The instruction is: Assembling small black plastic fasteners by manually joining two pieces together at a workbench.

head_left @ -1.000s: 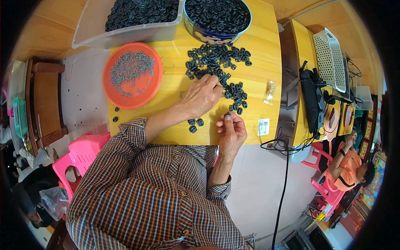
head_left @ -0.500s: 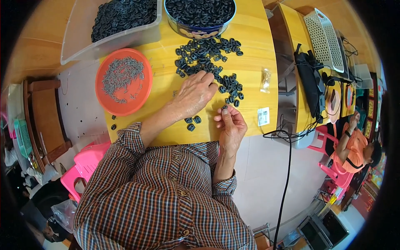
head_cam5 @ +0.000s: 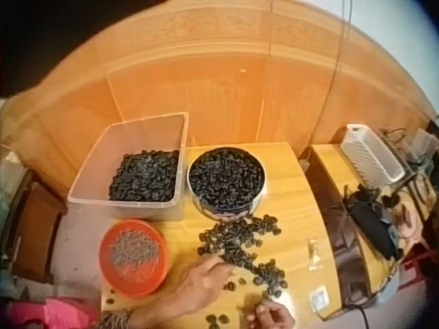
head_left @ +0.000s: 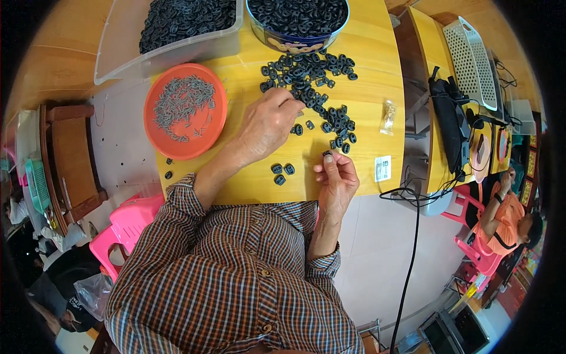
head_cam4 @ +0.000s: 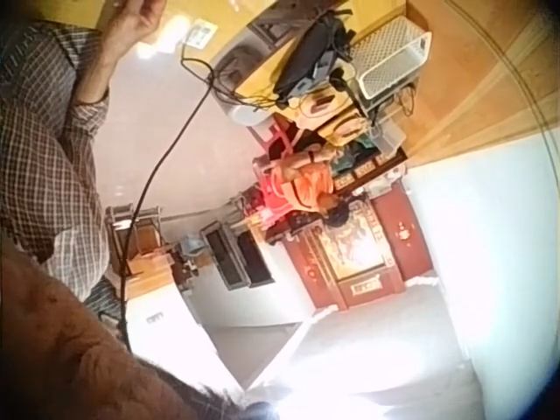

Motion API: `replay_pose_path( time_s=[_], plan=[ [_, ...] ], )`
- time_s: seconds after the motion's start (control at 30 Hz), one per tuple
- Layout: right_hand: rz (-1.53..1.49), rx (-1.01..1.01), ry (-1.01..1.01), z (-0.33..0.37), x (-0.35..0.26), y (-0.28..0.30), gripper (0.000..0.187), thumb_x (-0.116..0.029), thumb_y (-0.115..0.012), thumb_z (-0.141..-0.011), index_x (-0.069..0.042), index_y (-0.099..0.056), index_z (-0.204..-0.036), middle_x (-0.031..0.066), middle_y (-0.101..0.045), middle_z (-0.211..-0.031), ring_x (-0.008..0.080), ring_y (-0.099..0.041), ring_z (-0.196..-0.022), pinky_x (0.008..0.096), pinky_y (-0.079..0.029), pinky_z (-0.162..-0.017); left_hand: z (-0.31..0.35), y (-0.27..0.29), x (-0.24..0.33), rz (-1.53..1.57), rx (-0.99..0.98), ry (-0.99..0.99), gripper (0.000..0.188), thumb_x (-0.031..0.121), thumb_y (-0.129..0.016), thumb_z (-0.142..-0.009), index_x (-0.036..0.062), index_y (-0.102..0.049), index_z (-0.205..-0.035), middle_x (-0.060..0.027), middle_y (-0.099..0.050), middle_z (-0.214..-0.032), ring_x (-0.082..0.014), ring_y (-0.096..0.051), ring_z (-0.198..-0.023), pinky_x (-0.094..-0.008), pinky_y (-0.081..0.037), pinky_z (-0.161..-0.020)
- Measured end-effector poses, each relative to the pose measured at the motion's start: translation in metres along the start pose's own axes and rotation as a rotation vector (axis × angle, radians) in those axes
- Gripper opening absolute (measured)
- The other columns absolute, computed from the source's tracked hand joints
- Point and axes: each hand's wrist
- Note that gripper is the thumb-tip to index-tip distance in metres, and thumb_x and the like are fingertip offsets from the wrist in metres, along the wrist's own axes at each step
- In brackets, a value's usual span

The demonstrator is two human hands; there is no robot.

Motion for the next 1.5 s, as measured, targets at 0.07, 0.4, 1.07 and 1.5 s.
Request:
replay_pose_path(
  time_s=[0.07,0.4,1.07,1.5],
  plan=[
    [0.015,-0.004,-0.004,0.000,0.000,-0.001,0.007,-0.003,-0.062,-0.086,-0.001,-0.062,-0.093,0.0052,-0.065,-0.081,0.0096,-0.058,-0.060,0.0184,-0.042,-0.049,0.004,-0.001,0.000,-0.007,-0.012,0.004,0.018,-0.005,-0.061,-0.072,-0.0001,-0.063,-0.089,-0.0106,-0.058,-0.083,-0.0277,-0.059,-0.076,-0.0361,-0.050,-0.065],
    [0.017,0.018,-0.031,0.002,0.001,-0.004,0.012,-0.001,-0.063,-0.085,0.001,-0.064,-0.097,0.0041,-0.064,-0.081,0.0093,-0.058,-0.060,0.0185,-0.042,-0.048,0.001,-0.006,0.009,-0.067,-0.073,-0.012,0.012,0.001,-0.063,-0.074,0.0014,-0.064,-0.087,-0.0081,-0.056,-0.082,-0.0259,-0.059,-0.077,-0.0360,-0.050,-0.065],
    [-0.084,-0.192,-0.038,0.009,0.003,-0.002,0.011,-0.001,-0.060,-0.086,0.003,-0.060,-0.096,0.0078,-0.064,-0.079,0.0086,-0.054,-0.059,0.0187,-0.041,-0.051,0.036,-0.011,0.018,0.795,-0.351,0.473,0.013,0.012,-0.066,-0.083,0.0007,-0.066,-0.090,0.0001,-0.061,-0.076,-0.0062,-0.055,-0.071,-0.0231,-0.045,-0.063],
    [0.116,-0.219,-0.032,0.020,-0.001,-0.024,0.007,-0.007,-0.060,-0.088,0.000,-0.060,-0.090,0.0060,-0.062,-0.074,0.0079,-0.053,-0.058,0.0192,-0.041,-0.051,0.056,0.001,0.016,0.721,-0.345,0.522,0.011,0.010,-0.060,-0.083,0.0001,-0.062,-0.089,-0.0040,-0.061,-0.077,-0.0091,-0.057,-0.067,-0.0249,-0.047,-0.061]
  ],
)
Point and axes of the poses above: each hand's wrist, its own z-axis away from the middle knuckle, its own y-axis out of the back of the hand, x = y × z
